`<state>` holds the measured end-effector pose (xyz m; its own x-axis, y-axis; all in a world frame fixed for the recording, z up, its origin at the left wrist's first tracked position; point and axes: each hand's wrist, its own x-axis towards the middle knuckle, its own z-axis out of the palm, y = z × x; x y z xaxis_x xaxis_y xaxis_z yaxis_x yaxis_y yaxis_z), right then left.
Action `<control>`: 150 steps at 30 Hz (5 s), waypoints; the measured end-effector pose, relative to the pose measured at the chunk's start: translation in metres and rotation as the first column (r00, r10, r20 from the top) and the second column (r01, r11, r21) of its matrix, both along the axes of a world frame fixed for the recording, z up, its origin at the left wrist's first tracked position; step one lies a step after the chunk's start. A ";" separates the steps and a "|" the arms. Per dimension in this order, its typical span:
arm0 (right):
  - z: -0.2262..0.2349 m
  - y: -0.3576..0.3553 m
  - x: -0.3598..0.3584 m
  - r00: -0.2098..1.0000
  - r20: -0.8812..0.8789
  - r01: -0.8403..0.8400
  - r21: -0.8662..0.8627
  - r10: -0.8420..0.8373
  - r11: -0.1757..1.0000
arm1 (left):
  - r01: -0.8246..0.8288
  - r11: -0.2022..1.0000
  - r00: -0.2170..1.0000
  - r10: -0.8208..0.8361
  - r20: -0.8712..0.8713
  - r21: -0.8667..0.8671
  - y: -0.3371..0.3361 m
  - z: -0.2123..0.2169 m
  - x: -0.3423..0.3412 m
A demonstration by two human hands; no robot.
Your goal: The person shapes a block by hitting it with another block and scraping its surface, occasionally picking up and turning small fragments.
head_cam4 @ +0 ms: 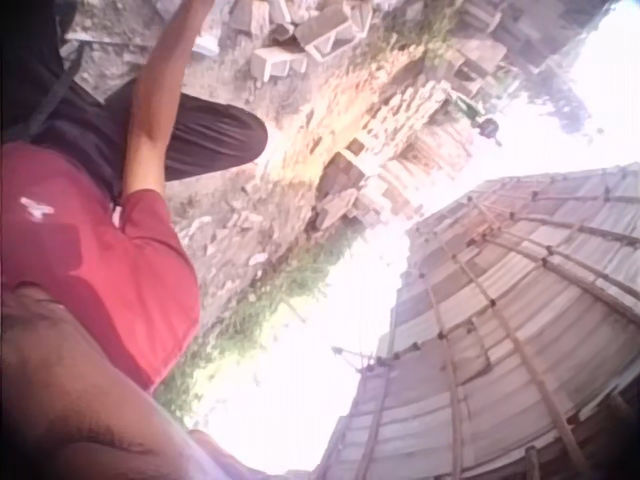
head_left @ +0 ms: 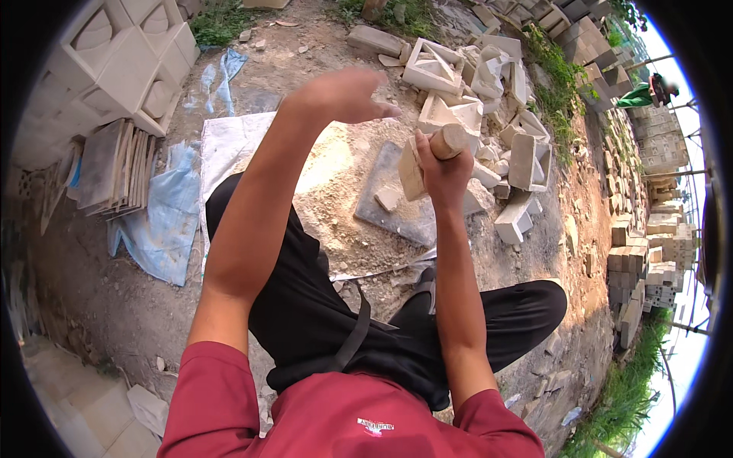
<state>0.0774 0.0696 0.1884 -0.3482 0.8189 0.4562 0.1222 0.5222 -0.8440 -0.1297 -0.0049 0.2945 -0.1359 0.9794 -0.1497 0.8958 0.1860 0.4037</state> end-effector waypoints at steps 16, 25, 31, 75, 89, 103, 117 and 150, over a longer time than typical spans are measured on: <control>-0.061 -0.009 0.001 1.000 0.019 -0.007 0.037 0.006 0.999 | 0.036 0.999 0.999 -0.036 -0.016 0.017 -0.002 -0.001 0.003; -0.065 -0.005 0.013 1.000 -0.031 -0.004 0.034 0.005 0.999 | 0.052 0.999 0.998 -0.052 -0.022 -0.011 0.009 -0.006 0.011; -0.094 0.006 0.003 0.997 0.077 0.000 -0.138 0.011 0.990 | 0.060 0.996 0.998 -0.060 0.002 -0.069 0.004 -0.010 0.011; -0.008 0.063 0.056 0.980 0.121 -0.102 -0.382 0.159 0.918 | 0.011 0.976 1.000 -0.008 0.017 -0.216 0.035 -0.113 0.069; -0.031 0.073 0.093 0.962 0.273 0.103 -0.406 0.013 0.908 | -0.193 0.981 0.962 0.196 -0.189 0.035 0.010 -0.260 0.173; -0.041 0.075 0.133 0.910 0.413 0.117 -0.278 0.009 0.953 | -0.086 0.993 0.950 0.105 -0.294 0.078 0.006 -0.279 0.188; -0.031 0.060 0.137 0.836 0.540 0.034 -0.228 0.098 0.973 | 0.064 0.997 0.991 -0.067 -0.113 -0.031 -0.045 -0.263 0.151; -0.077 -0.011 0.210 0.482 0.855 0.362 -0.392 0.189 0.846 | -0.790 0.612 0.566 0.717 0.407 0.021 0.000 -0.281 0.113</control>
<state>0.2871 0.0586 0.1116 -0.2350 0.8542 -0.4638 0.9214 0.0438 -0.3861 -0.0170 -0.0049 0.0137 -0.8158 0.5523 -0.1718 0.2655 0.6215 0.7371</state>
